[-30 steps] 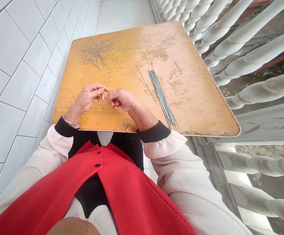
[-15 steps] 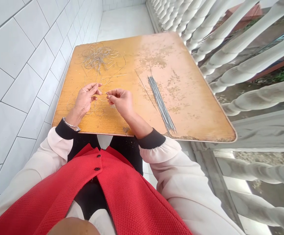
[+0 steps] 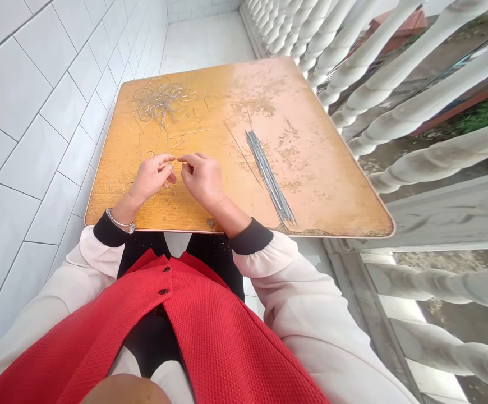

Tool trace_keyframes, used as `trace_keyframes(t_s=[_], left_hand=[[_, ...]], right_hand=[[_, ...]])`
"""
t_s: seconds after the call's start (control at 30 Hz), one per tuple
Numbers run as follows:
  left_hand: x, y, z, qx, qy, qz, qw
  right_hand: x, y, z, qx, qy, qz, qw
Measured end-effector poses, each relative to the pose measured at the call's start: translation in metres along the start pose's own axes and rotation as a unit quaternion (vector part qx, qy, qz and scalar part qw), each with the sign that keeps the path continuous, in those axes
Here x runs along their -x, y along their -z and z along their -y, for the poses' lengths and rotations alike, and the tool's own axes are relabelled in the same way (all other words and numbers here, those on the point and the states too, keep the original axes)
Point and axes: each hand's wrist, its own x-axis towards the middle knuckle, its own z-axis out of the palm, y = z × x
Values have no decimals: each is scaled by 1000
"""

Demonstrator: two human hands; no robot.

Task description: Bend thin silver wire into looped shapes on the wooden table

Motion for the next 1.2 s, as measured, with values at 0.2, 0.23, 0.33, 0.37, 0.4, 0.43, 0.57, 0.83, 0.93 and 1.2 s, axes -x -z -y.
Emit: trace_keyframes(t_s=[0.2, 0.23, 0.33, 0.37, 0.4, 0.43, 0.57, 0.83, 0.93, 1.2], left_hand=[[0, 1, 1, -64, -25, 21, 997], [0, 1, 1, -76, -30, 28, 996], [1, 2, 0, -106, -51, 45, 992], [2, 2, 0, -115, -57, 50, 991], [2, 2, 0, -122, -61, 53, 989], [2, 2, 0, -128, -65, 55, 988], [3, 1, 0, -149, -84, 52, 984], [4, 1, -3, -169, -102, 51, 979], [3, 0, -2, -166, -100, 54, 980], [4, -1, -2, -124, -89, 34, 988]], right_hand=[[3, -3, -8, 57, 48, 30, 997], [4, -4, -10, 66, 57, 29, 996], [4, -6, -14, 93, 82, 25, 992], [4, -7, -15, 101, 89, 23, 991], [4, -7, -16, 107, 94, 23, 990], [4, -8, -16, 113, 98, 23, 988], [3, -8, -16, 138, 110, 28, 984], [2, -10, -16, 204, 123, 42, 970], [2, -11, -18, 195, 115, 33, 973], [3, -13, -19, 78, 59, 15, 995]])
